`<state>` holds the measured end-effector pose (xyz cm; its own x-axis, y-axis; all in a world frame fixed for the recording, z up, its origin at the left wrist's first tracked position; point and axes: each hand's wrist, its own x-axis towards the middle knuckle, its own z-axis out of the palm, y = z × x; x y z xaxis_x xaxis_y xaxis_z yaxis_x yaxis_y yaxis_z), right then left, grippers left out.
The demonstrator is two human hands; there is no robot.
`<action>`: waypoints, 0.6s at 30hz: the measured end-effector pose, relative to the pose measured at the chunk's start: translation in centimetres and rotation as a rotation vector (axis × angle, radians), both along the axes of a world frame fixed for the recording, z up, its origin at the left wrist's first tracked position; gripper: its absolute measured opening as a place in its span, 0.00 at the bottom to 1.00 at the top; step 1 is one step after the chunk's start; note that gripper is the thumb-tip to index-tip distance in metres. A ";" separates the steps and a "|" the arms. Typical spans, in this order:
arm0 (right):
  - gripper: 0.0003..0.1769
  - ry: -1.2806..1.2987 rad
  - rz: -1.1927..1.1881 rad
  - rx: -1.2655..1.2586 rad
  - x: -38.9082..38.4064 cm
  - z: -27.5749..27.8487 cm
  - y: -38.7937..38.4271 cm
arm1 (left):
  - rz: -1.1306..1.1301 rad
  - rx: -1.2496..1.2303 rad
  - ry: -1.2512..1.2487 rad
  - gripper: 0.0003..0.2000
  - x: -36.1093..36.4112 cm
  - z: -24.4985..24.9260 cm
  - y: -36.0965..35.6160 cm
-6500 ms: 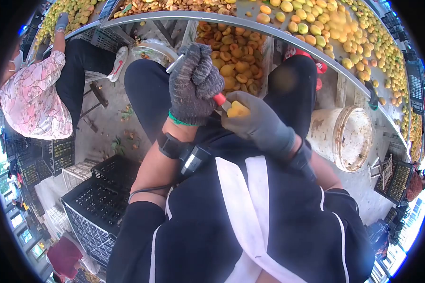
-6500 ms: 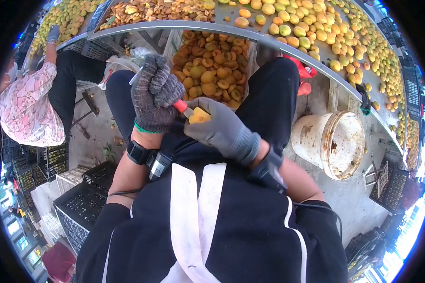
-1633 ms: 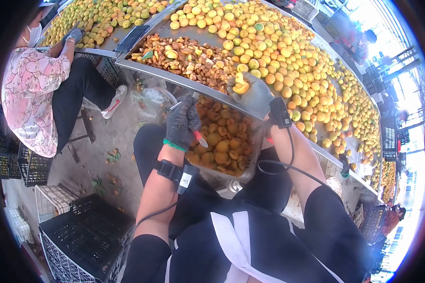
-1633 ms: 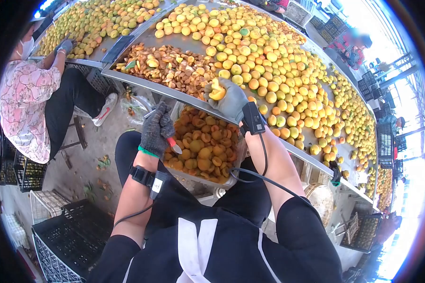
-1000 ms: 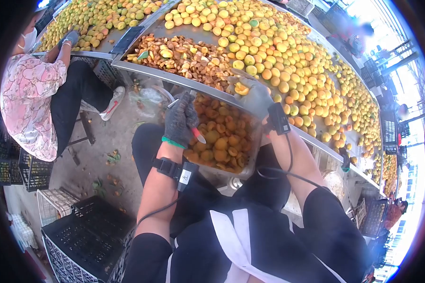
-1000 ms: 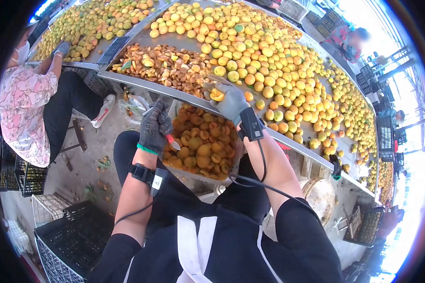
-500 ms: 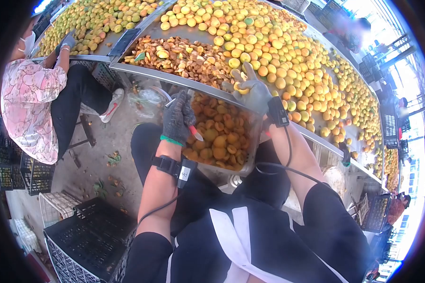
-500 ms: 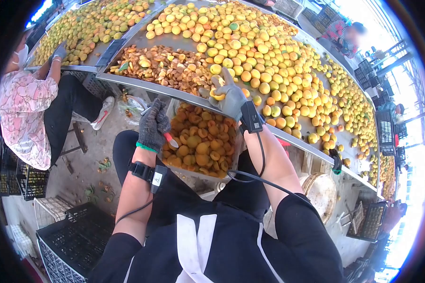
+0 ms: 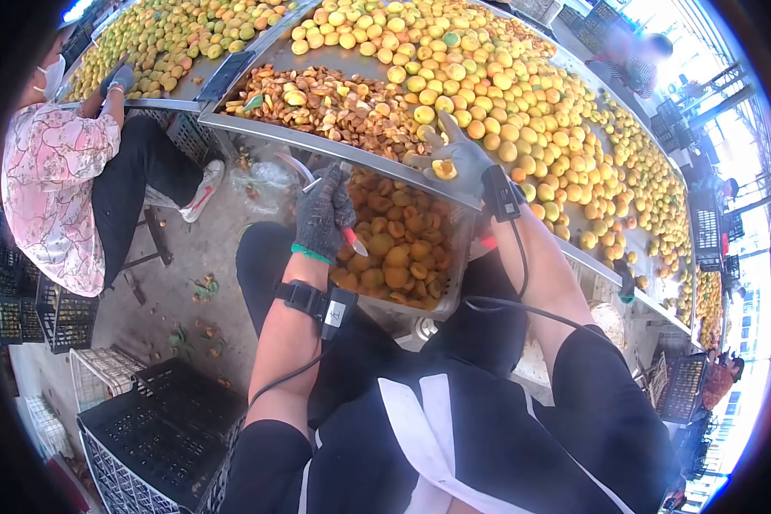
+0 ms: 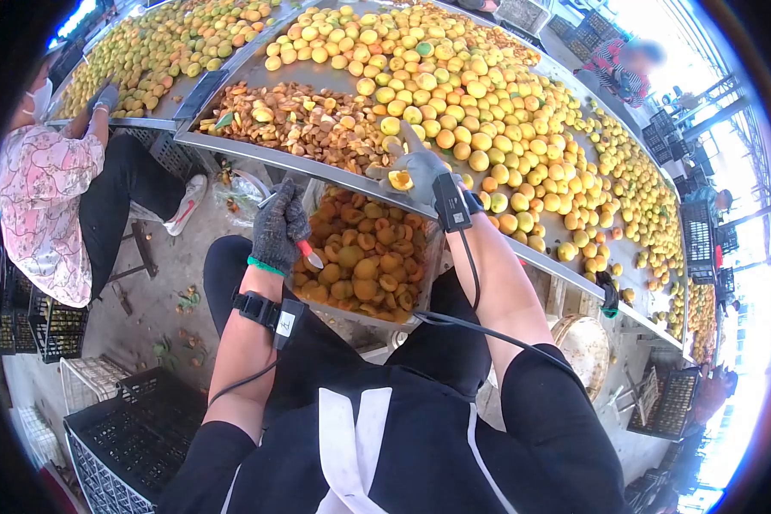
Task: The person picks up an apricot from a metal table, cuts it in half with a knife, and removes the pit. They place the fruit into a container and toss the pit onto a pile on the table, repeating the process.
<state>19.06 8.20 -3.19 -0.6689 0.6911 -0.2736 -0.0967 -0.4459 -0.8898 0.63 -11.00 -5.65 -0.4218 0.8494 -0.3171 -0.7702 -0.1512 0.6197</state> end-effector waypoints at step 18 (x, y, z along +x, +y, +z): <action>0.21 0.328 0.140 -0.279 2.7 0.6 -6.2 | -0.020 -0.022 0.047 0.06 -0.3 0.2 0.0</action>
<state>21.72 2.02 -2.62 -0.8334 0.5174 -0.1942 -0.2753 -0.6934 -0.6659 0.30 -11.01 -5.40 -0.4198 0.8509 -0.3158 -0.7431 -0.1225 0.6578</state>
